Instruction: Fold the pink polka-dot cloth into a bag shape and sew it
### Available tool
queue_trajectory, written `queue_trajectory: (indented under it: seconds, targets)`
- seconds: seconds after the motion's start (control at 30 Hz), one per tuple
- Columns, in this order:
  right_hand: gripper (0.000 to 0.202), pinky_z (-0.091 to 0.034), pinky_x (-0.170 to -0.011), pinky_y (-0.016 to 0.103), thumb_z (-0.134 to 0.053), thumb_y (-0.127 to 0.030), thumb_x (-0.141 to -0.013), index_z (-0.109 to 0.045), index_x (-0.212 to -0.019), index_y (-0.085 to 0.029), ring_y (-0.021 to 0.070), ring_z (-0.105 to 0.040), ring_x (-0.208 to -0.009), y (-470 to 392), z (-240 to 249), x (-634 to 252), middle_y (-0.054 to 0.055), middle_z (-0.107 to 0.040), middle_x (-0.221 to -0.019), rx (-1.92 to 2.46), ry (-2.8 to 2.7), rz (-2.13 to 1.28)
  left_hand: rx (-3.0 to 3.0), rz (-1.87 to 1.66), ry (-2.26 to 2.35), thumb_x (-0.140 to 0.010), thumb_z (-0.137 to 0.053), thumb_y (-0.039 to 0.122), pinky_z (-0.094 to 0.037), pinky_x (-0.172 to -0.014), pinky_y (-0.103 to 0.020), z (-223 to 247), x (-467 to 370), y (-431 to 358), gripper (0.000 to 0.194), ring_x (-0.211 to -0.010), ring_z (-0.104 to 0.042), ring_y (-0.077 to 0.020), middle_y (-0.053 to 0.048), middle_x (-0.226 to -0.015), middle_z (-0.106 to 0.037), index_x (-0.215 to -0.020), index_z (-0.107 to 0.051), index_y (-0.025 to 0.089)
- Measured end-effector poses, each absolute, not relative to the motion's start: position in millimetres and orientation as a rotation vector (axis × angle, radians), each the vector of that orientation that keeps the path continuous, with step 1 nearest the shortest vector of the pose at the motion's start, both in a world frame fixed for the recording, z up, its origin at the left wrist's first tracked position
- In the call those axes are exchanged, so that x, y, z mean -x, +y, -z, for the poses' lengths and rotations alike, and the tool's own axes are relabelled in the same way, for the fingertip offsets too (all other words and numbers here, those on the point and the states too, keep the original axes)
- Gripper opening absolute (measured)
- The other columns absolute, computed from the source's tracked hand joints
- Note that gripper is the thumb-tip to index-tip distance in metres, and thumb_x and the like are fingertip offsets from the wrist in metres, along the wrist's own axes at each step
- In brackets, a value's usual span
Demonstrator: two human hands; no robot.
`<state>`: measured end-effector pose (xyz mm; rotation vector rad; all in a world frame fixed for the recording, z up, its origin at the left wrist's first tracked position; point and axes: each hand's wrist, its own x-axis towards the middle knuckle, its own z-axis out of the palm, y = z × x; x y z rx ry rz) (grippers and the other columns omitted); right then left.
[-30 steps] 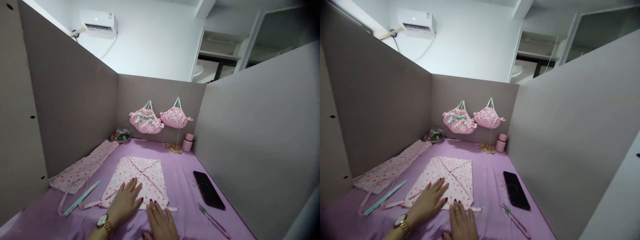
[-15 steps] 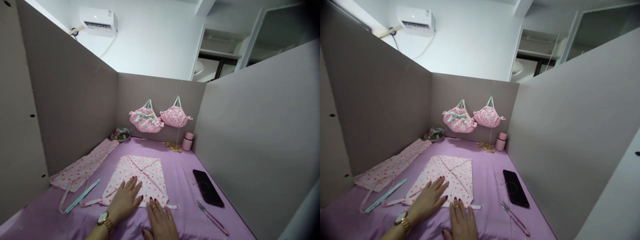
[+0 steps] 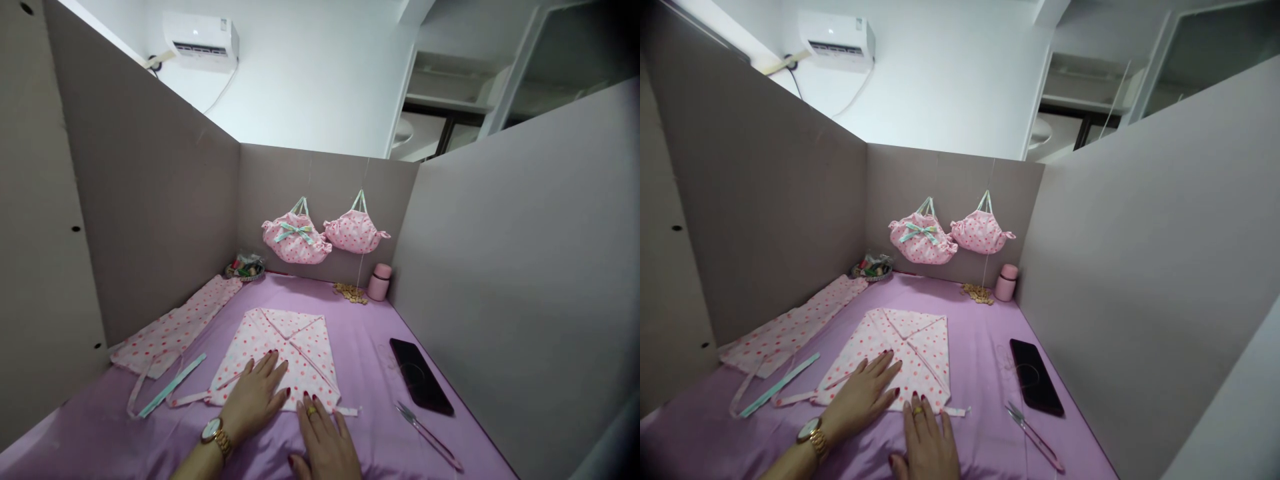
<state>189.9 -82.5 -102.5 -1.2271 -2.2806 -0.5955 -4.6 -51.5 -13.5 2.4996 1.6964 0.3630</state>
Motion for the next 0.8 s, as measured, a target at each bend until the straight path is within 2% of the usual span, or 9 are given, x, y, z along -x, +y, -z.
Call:
queue_trajectory:
  seconds: [0.4, 0.53, 0.67, 0.8]
  targets:
    - [0.063, -0.038, -0.094, 0.043, -0.055, -0.032, -0.075, -0.04, -0.135, -0.023, 0.0262, -0.048, -0.119, -88, 97, -187, 0.002, -0.046, -0.135, 1.279, -2.297, 0.512, -2.479, -0.363, 1.682, -0.088, -0.03, 0.049, -0.019, -0.107, -0.051, 13, 5, -52, 0.055, -0.136, -0.021, -0.0256, -0.01, -0.147, -0.026, -0.137, -0.036, 0.024]
    - [0.062, -0.038, -0.094, 0.042, -0.055, -0.037, -0.076, -0.041, -0.134, -0.022, 0.0261, -0.047, -0.119, -87, 92, -192, 0.004, -0.046, -0.135, 1.268, -2.34, 0.491, -2.483, -0.334, 1.679, -0.089, -0.028, 0.05, -0.018, -0.107, -0.052, 12, 5, -52, 0.056, -0.136, -0.02, -0.026, -0.011, -0.147, -0.026, -0.137, -0.035, 0.023]
    - [0.064, -0.045, -0.085, 0.034, -0.054, -0.047, -0.079, -0.039, -0.135, -0.019, 0.0237, -0.051, -0.115, -74, 79, -212, 0.008, -0.049, -0.133, 1.015, -2.546, 0.51, -2.481, -0.276, 1.614, -0.089, -0.027, 0.049, -0.018, -0.107, -0.053, 8, 9, -52, 0.056, -0.136, -0.018, -0.027, -0.012, -0.147, -0.026, -0.138, -0.034, 0.023]
    - [0.041, -0.047, -0.073, 0.022, -0.048, -0.037, -0.088, -0.046, -0.127, -0.023, 0.0164, -0.058, -0.107, -55, 69, -224, 0.004, -0.059, -0.123, 0.864, -2.672, 0.504, -2.456, -0.166, 1.506, -0.084, -0.041, 0.039, -0.025, -0.105, -0.053, -11, 14, -47, 0.054, -0.135, -0.023, -0.028, -0.012, -0.146, -0.03, -0.136, -0.038, 0.025]
